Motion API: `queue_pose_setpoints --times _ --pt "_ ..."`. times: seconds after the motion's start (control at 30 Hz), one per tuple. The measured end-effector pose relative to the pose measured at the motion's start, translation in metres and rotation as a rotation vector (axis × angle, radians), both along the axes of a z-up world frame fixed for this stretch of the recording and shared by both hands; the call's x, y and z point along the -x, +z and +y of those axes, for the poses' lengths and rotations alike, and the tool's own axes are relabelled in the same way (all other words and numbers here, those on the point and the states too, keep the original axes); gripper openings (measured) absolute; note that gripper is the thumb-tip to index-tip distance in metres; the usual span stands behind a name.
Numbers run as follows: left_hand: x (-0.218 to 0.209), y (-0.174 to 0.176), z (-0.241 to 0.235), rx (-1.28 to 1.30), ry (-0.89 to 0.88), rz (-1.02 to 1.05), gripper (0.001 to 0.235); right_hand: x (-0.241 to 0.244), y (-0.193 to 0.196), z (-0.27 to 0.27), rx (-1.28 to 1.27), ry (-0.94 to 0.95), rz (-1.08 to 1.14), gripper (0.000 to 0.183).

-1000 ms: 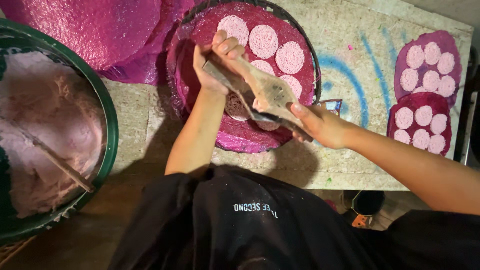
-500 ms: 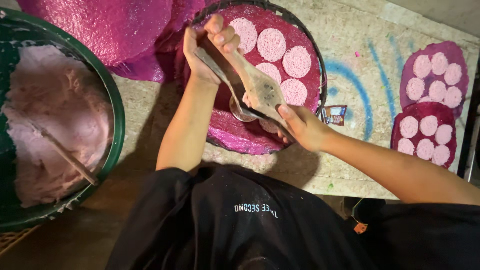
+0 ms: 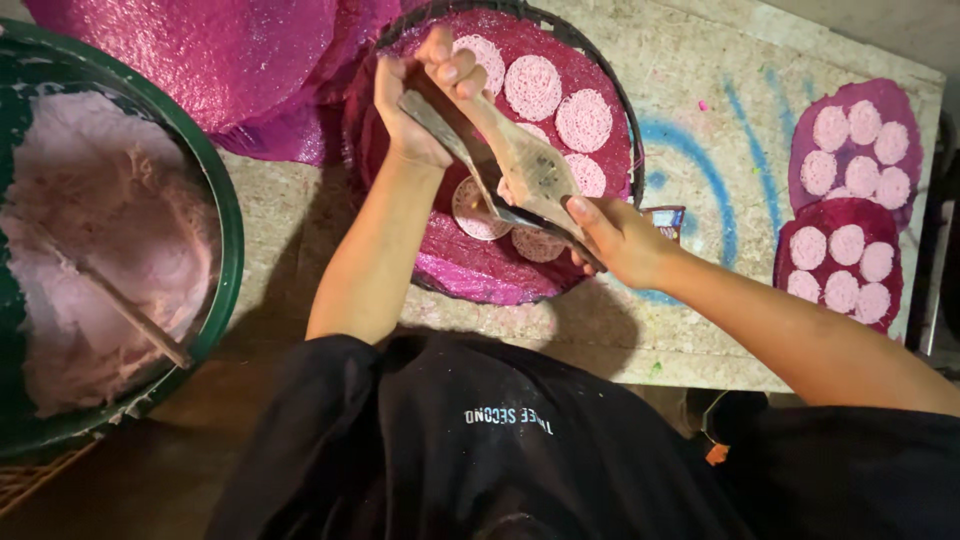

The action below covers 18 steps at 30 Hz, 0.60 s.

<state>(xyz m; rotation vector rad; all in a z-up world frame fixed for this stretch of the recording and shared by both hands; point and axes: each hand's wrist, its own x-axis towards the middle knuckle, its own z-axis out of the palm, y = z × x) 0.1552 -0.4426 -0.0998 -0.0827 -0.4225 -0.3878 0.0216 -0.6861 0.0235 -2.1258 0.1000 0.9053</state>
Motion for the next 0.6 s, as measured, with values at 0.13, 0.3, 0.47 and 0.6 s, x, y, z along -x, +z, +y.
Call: queue_pose_setpoints --times 0.13,0.3,0.47,0.6 --pt "0.003 0.012 0.001 -0.025 0.044 -0.039 0.032 -0.004 -0.008 0.005 0.012 0.052 -0.12 0.066" --pt "-0.001 0.014 0.043 -0.445 0.213 -0.146 0.045 0.007 -0.027 0.005 -0.259 0.031 -0.274 0.08" --pt "0.056 0.004 0.05 -1.461 0.314 0.023 0.094 0.036 -0.025 -0.007 -0.716 -0.099 -0.3 0.094" --pt "0.103 0.019 0.029 -1.872 0.274 -0.644 0.106 0.046 -0.01 -0.003 -0.821 -0.188 -0.536 0.094"
